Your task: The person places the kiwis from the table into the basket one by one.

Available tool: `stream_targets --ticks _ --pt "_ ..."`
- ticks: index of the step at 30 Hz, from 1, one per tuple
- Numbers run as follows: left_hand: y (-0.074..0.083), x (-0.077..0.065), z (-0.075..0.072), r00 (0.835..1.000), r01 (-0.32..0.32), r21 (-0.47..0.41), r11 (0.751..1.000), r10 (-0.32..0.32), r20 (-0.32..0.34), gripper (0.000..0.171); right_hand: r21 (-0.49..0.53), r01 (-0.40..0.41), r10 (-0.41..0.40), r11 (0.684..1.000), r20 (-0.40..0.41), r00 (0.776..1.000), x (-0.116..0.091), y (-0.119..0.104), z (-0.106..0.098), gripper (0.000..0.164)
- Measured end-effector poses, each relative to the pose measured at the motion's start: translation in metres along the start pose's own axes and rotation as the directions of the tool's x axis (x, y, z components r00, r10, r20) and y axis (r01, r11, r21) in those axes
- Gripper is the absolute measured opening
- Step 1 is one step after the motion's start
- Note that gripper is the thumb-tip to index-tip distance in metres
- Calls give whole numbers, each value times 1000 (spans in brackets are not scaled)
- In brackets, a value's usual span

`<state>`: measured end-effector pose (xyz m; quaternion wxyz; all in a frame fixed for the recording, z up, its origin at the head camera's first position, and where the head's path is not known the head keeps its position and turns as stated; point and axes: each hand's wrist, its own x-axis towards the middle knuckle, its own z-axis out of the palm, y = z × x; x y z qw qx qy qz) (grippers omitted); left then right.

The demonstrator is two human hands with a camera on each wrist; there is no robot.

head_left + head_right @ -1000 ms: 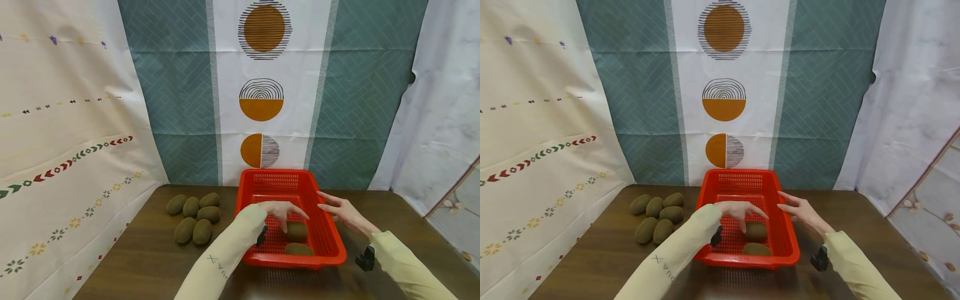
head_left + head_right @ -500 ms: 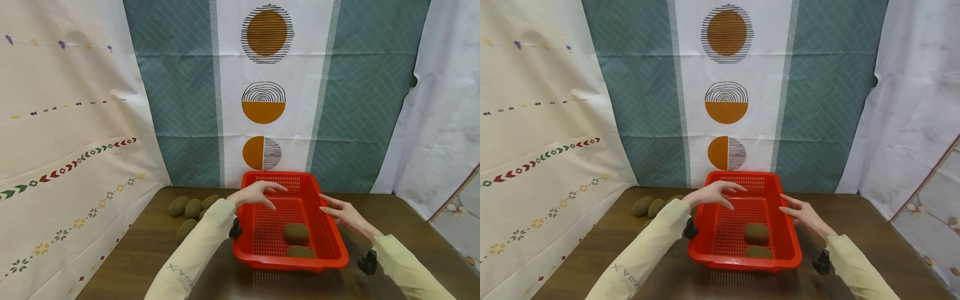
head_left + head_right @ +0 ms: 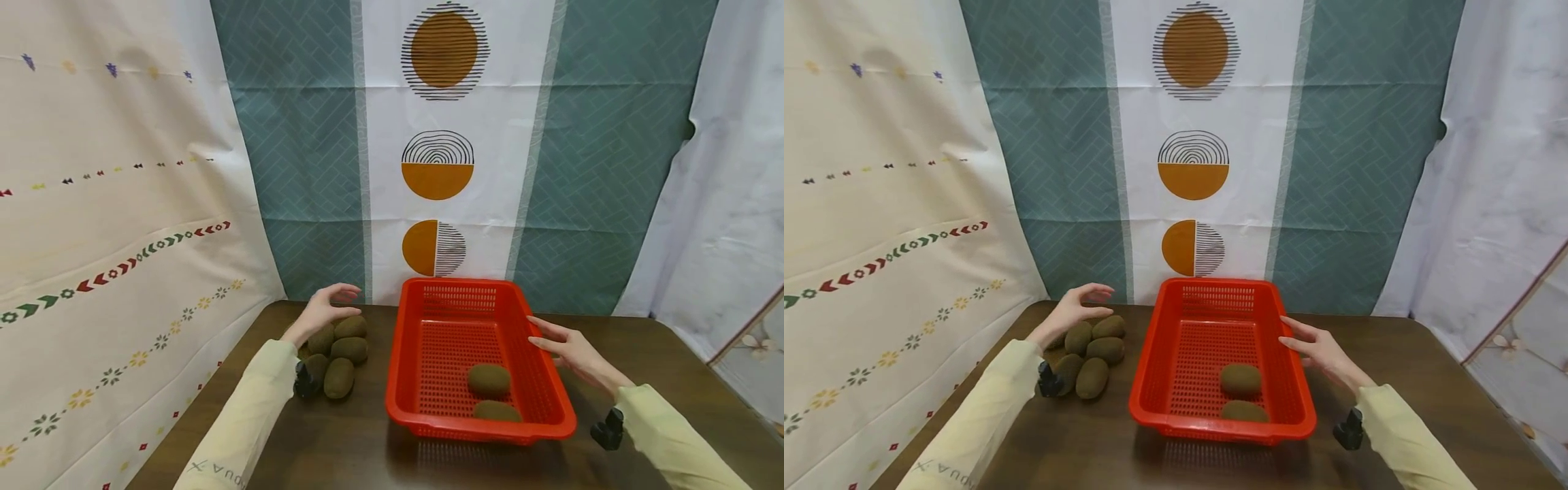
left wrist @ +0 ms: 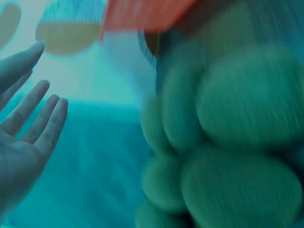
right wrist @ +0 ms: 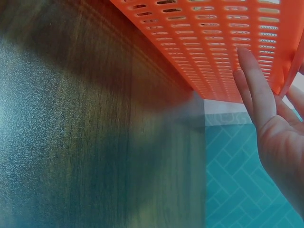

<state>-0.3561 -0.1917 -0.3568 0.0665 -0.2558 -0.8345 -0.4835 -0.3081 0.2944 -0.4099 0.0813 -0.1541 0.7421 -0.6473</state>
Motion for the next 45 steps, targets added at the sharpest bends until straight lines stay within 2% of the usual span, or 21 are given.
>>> stream_targets --ticks 4,11,17,24,26,30,41,45 --pt "-27 -19 -21 990 82 21 996 -79 -117 42 -7 -7 7 1000 -6 1000 -1 -1 -1 57" --pt "-65 -48 -41 955 166 126 978 -128 -267 45 -2 -27 27 1000 -22 999 0 0 0 58" --pt "-85 -66 -44 915 247 168 954 -173 -363 49 -6 -25 24 1000 -16 1000 -1 -1 1 59" --pt "-100 -74 -39 857 342 92 935 -270 -439 55 2 -30 30 1000 -30 999 0 -1 0 58" --pt "-103 -74 -38 844 364 85 928 -290 -452 57 -2 -26 26 1000 -23 999 0 -1 0 58" --pt "-108 -73 -38 831 396 86 914 -316 -458 57 -3 -17 17 1000 -16 1000 0 -1 0 59" --pt "-116 -66 -35 835 450 26 893 -410 -368 60 11 -24 24 1000 -23 999 0 1 -2 58" --pt "-119 -67 -34 828 465 14 885 -429 -361 58 15 -32 32 999 -19 999 1 3 -2 57"
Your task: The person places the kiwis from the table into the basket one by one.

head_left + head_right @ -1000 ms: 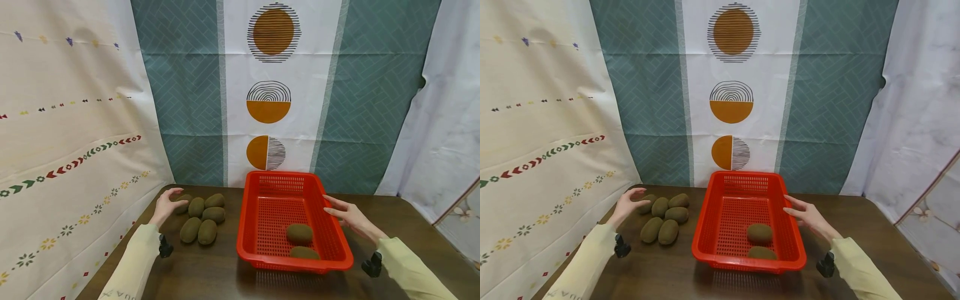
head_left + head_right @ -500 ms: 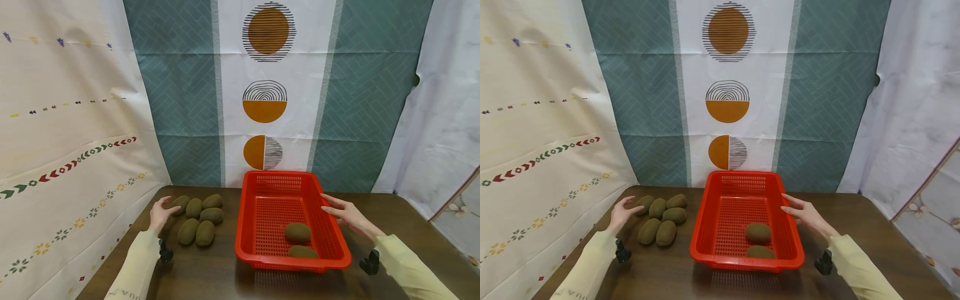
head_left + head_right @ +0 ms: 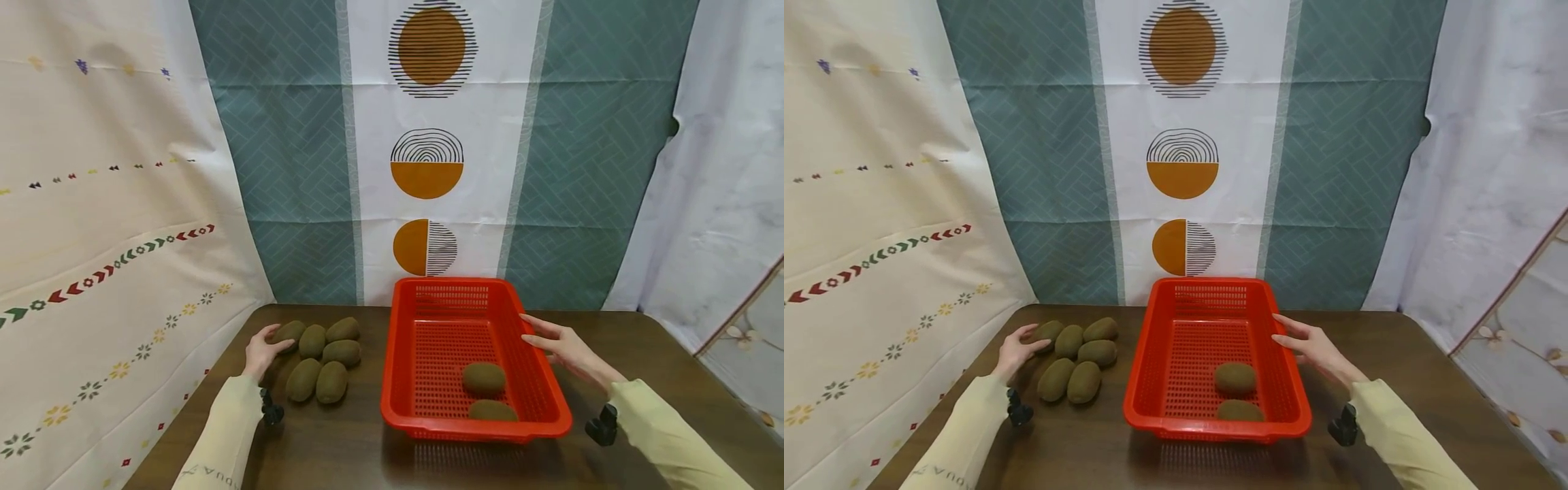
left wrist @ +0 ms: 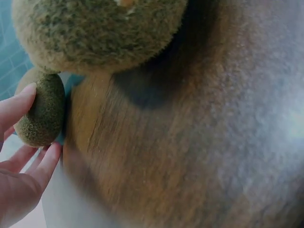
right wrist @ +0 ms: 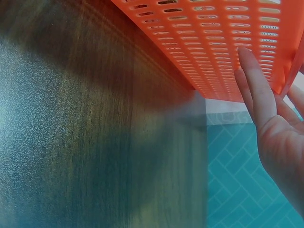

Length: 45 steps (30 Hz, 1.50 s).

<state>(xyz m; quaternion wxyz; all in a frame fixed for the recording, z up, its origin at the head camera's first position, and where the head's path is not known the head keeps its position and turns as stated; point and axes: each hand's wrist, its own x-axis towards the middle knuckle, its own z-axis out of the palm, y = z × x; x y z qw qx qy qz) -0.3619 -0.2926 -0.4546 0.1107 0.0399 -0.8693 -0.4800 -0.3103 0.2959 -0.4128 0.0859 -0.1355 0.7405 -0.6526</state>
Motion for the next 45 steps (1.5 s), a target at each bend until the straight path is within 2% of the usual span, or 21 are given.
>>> stream_targets --ticks 13,17,19,25,30,33,38,45 --pt "0 -6 -18 998 9 -37 999 -12 -63 52 20 12 -12 1000 8 1000 2 -5 3 58" --pt "8 -5 -23 998 19 -96 995 -25 -65 55 20 15 -15 1000 7 1000 2 -5 2 58" --pt "15 -4 -25 999 12 -152 988 -20 -47 57 18 16 -16 1000 10 1000 2 -5 2 57" --pt "40 -3 -28 999 -8 -325 946 19 30 60 -1 22 -22 1000 15 1000 2 -4 4 58" --pt "71 -5 -18 998 -17 -406 914 41 51 61 8 20 -20 1000 12 1000 1 -5 4 58" --pt "98 -6 -7 994 -38 -434 900 80 80 60 0 20 -20 1000 5 1000 0 -5 3 58" --pt "139 -7 10 974 -89 -447 890 172 149 57 -7 25 -25 1000 -2 1000 -1 -6 2 58" --pt "175 -14 34 944 -139 -435 890 252 213 52 2 12 -12 1000 2 1000 -2 -6 3 59"
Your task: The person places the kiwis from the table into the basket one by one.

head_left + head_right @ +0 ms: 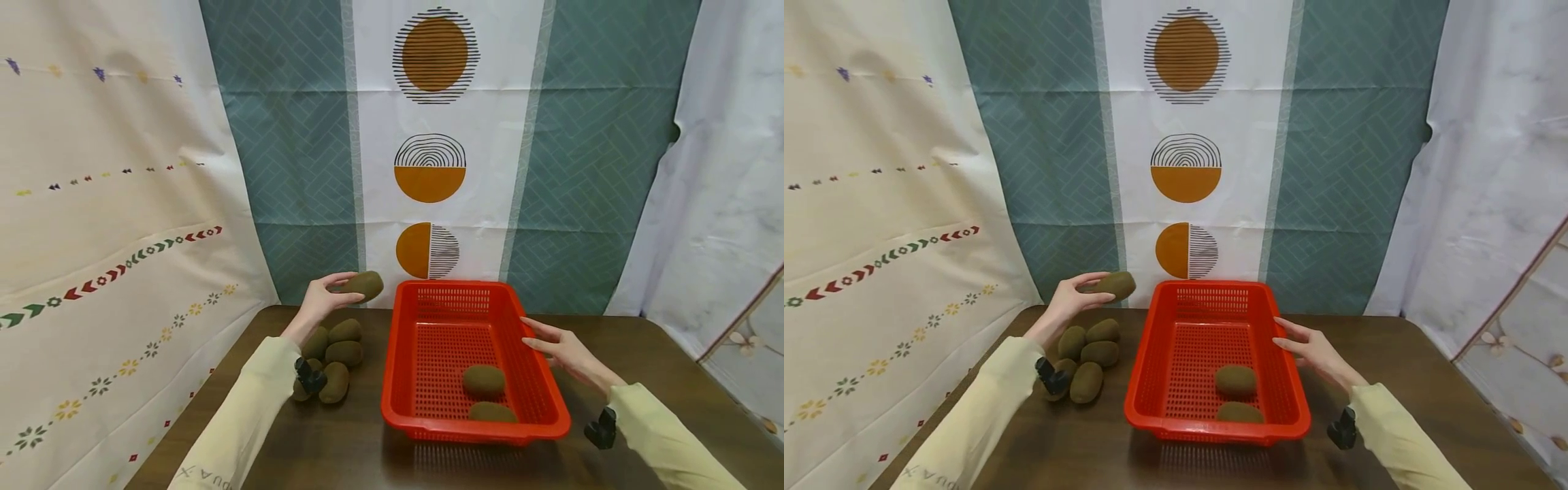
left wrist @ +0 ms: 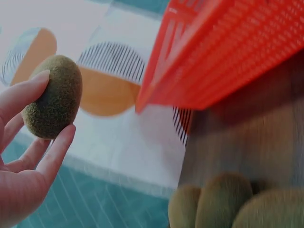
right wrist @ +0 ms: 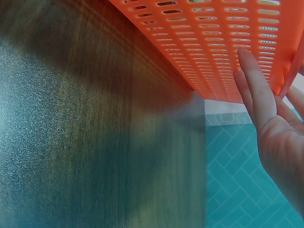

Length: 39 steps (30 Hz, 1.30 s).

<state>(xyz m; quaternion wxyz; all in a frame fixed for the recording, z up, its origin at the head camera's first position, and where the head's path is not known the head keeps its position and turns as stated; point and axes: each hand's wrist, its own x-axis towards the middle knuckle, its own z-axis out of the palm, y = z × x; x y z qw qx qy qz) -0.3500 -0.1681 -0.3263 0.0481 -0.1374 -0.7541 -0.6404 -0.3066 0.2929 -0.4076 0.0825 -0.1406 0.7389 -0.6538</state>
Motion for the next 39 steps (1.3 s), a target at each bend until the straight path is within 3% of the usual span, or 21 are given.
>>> stream_targets --ticks 6,12,14,19,24,39 --pt "13 7 32 996 -15 45 999 11 89 49 6 -4 4 1000 -3 1000 -1 1 -1 60" --pt "21 18 67 982 22 -29 999 -17 187 46 10 0 0 1000 6 1000 0 2 -3 59" --pt "22 21 79 979 24 -12 1000 -21 202 45 13 0 0 1000 4 1000 0 3 -3 59" --pt "19 24 107 976 18 45 999 -28 218 46 14 1 -1 1000 6 1000 1 4 -3 59" --pt "13 26 134 976 36 40 999 -44 216 46 5 -6 6 1000 -7 1000 1 4 -3 58" --pt "-11 23 193 968 100 71 993 -113 222 38 14 9 -9 1000 11 1000 0 4 -4 58"
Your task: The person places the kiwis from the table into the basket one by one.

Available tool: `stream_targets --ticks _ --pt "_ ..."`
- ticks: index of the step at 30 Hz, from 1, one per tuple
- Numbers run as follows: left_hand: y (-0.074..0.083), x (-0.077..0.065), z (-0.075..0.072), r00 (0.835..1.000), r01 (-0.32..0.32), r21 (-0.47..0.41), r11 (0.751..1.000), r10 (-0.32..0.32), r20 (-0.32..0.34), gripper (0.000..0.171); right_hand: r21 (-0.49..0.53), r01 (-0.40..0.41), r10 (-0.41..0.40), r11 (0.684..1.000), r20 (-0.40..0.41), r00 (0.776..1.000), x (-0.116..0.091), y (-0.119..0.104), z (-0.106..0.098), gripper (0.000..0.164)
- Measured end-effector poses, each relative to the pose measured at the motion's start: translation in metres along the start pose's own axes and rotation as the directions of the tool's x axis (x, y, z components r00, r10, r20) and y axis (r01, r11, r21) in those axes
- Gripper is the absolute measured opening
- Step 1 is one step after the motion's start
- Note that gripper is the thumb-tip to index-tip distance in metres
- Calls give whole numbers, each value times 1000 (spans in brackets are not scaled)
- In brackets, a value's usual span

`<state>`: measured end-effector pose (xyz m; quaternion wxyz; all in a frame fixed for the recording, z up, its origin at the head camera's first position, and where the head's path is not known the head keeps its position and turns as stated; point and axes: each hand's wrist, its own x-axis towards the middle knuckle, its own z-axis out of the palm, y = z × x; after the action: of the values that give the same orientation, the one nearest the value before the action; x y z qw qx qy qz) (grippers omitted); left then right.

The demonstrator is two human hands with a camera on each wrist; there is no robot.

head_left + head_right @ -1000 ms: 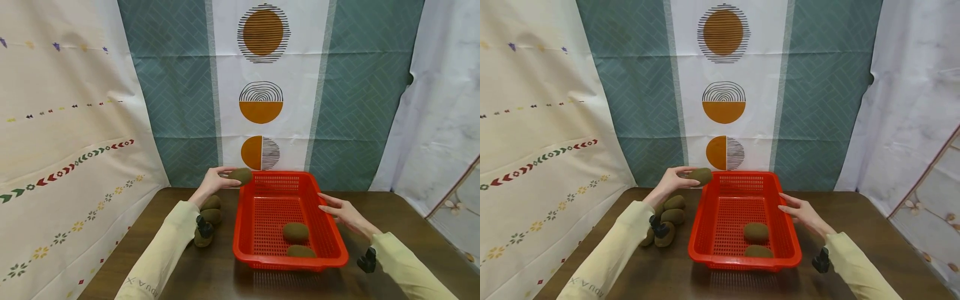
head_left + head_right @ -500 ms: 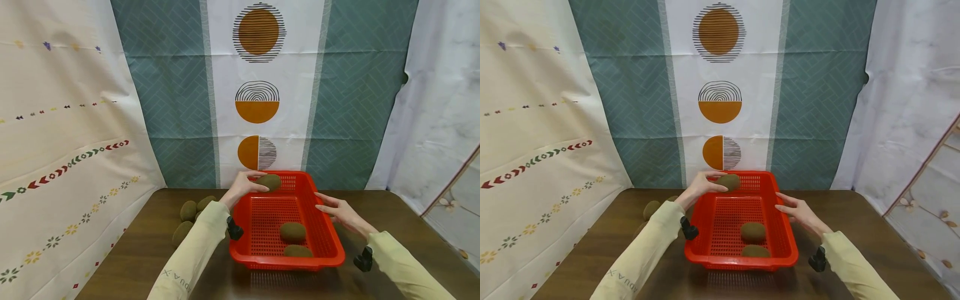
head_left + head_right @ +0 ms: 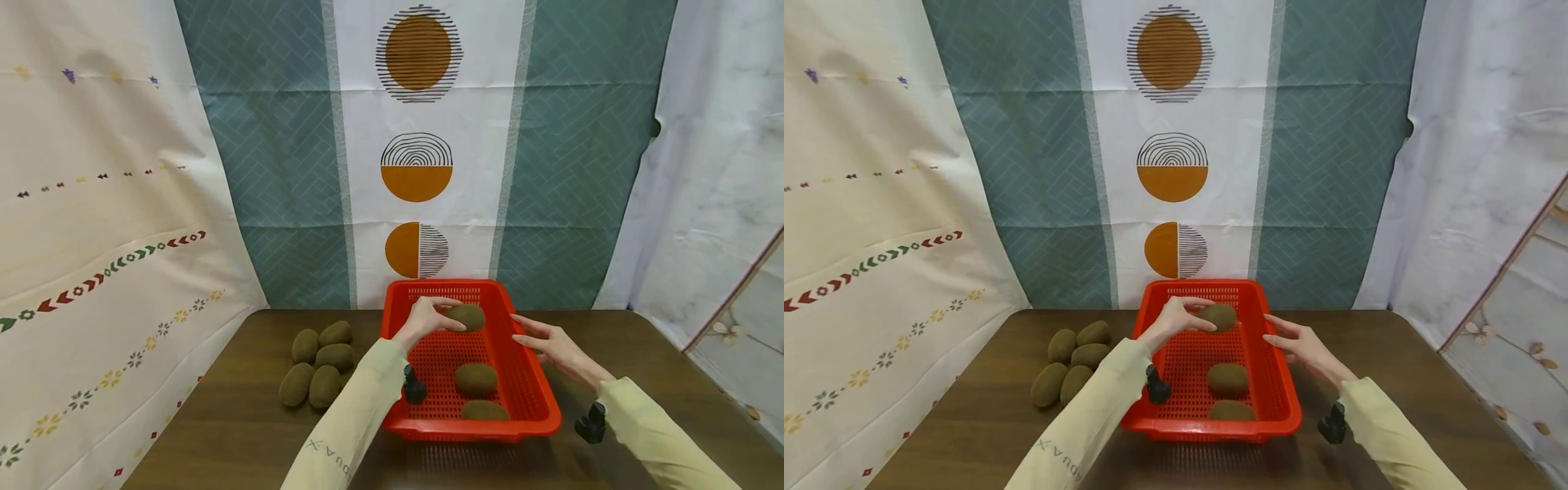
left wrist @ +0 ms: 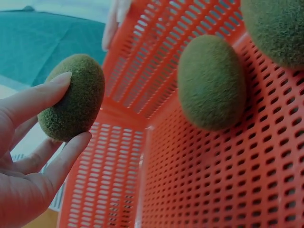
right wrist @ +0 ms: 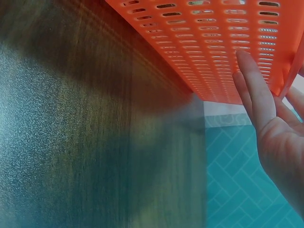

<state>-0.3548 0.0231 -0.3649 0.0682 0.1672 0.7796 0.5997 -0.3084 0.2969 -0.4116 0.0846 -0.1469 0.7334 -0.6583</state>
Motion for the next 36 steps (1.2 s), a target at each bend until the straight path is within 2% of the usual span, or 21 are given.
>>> stream_targets --ticks 3,10,14,21,29,36 --pt "-6 1 9 1000 16 -3 1000 -16 1 38 -9 -4 4 1000 -1 1000 0 1 1 59" --pt "-17 5 26 1000 19 54 998 -19 -6 36 -4 -10 10 1000 -14 1000 2 4 3 59" --pt "-25 7 29 1000 19 105 994 -18 -5 36 -5 -18 18 1000 -24 1000 2 2 4 60" --pt "-39 8 31 999 26 142 990 -29 23 38 -10 -7 7 1000 -17 1000 3 -1 2 59" --pt "-47 7 31 993 44 217 975 -65 94 39 -12 -7 7 1000 -12 1000 4 0 0 58" --pt "-52 6 32 974 63 172 983 -98 203 43 -9 -14 14 1000 -21 1000 2 1 -1 59"
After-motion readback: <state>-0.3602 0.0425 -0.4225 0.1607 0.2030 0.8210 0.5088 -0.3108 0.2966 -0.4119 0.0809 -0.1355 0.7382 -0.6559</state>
